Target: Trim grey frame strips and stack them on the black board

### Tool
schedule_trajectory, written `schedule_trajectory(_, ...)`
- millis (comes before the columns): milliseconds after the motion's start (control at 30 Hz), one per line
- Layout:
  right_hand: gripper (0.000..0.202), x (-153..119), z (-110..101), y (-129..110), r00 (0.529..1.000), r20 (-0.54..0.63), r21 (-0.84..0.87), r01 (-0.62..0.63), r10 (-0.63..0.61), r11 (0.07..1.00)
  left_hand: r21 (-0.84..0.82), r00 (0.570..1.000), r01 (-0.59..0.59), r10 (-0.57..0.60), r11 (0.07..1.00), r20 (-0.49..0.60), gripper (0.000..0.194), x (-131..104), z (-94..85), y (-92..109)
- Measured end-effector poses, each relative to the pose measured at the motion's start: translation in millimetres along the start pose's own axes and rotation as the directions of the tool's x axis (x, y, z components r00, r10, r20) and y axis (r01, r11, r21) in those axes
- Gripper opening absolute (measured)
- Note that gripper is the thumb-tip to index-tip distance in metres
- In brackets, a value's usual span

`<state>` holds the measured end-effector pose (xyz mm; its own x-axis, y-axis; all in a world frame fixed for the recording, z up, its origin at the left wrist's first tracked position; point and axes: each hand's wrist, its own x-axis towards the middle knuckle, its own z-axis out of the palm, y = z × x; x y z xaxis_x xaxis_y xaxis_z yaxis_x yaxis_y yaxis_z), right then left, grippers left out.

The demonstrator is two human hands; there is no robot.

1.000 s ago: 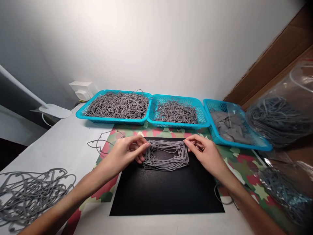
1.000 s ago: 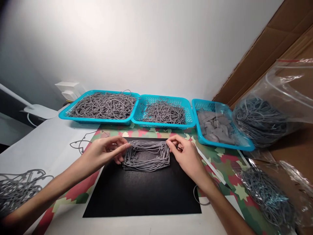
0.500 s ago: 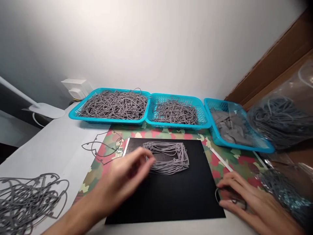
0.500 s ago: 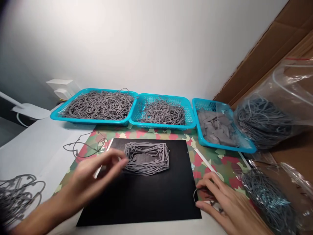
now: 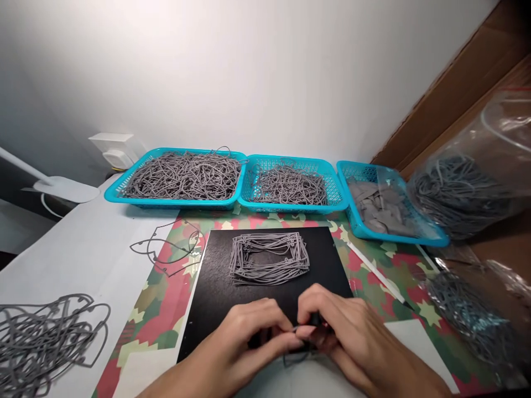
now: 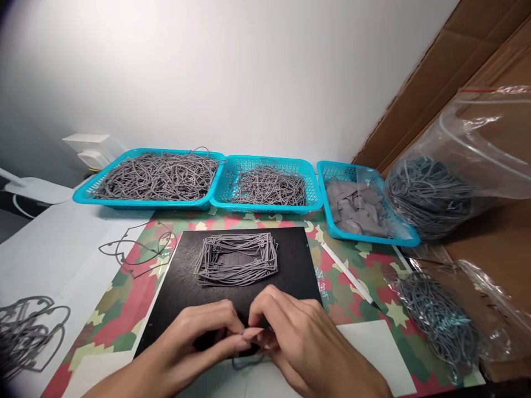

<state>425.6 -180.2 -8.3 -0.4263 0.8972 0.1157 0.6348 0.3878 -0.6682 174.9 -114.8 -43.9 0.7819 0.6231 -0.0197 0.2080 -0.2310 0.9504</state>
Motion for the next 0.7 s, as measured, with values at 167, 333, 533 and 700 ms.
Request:
schedule_trajectory(167, 0.010, -17.5, 7.8, 19.0, 0.962, -0.115, 0.110, -0.234, 0.246, 0.966, 0.048, 0.956, 0.284, -0.279, 0.958, -0.093, 0.046, -27.4, -19.3, -11.3)
schedule_trajectory(333, 0.009, -35.1, 24.8, 30.6, 0.952, -0.083, 0.057, -0.290, 0.294, 0.955, 0.212, 0.925, 0.372, -0.342, 0.904, -0.165, 0.048, -52.2, -40.2, -17.0)
schedule_trajectory(533, 0.024, -25.9, 43.3, 27.8, 0.983, 0.049, -0.164, -0.166, 0.176, 0.972, 0.341, 0.949, 0.272, -0.192, 0.900, -0.250, 0.031, -55.0, -44.0, -22.8)
schedule_trajectory(700, 0.055, -16.8, 41.4, 28.0, 0.990, 0.089, -0.183, -0.095, 0.113, 0.979, 0.448, 0.983, 0.082, 0.004, 0.890, -0.186, 0.013, -47.2, -37.0, -34.0)
